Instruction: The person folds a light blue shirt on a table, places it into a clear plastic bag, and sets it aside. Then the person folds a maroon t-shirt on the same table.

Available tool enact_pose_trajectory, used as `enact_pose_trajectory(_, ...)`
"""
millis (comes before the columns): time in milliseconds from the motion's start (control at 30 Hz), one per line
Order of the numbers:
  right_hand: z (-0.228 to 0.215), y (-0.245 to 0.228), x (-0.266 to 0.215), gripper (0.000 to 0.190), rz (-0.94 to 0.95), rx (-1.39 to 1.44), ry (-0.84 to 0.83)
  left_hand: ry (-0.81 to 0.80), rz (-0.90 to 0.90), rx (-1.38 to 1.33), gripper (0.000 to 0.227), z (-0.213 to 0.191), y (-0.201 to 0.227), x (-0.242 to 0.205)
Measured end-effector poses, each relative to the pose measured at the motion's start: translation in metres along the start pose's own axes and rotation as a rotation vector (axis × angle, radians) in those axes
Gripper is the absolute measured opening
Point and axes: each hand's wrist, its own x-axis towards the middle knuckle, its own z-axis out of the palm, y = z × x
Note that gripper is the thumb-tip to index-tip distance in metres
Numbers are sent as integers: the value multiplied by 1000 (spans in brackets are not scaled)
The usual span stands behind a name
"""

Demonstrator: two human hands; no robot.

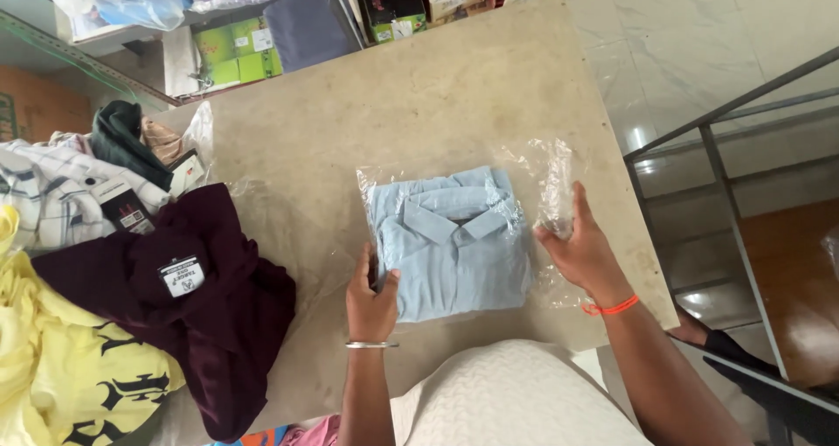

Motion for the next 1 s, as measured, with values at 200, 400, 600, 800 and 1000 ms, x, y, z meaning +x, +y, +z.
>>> enact_pose_trajectory(200,-49,-130,-24,79,-21,-33,-12,-48,-180,-433,57,3,-38,-8)
enact_pose_trajectory(400,-95,-217,-68,81,-536,-149,-4,-217,-313,-971,64,5,-45,-16)
enact_pose_trajectory(600,-108,-194,-96,87,-992,-171,-10,-521,-377,-1009,84,6,-2,-25)
enact_pose_trajectory(800,-122,-188,-103,87,-812,-252,66,-723,-494,-944,89,48,11,-47)
enact_pose_trajectory(1000,-119,-127,-109,78,-640,-58,405,-633,-443,-960,82,48,11,-51)
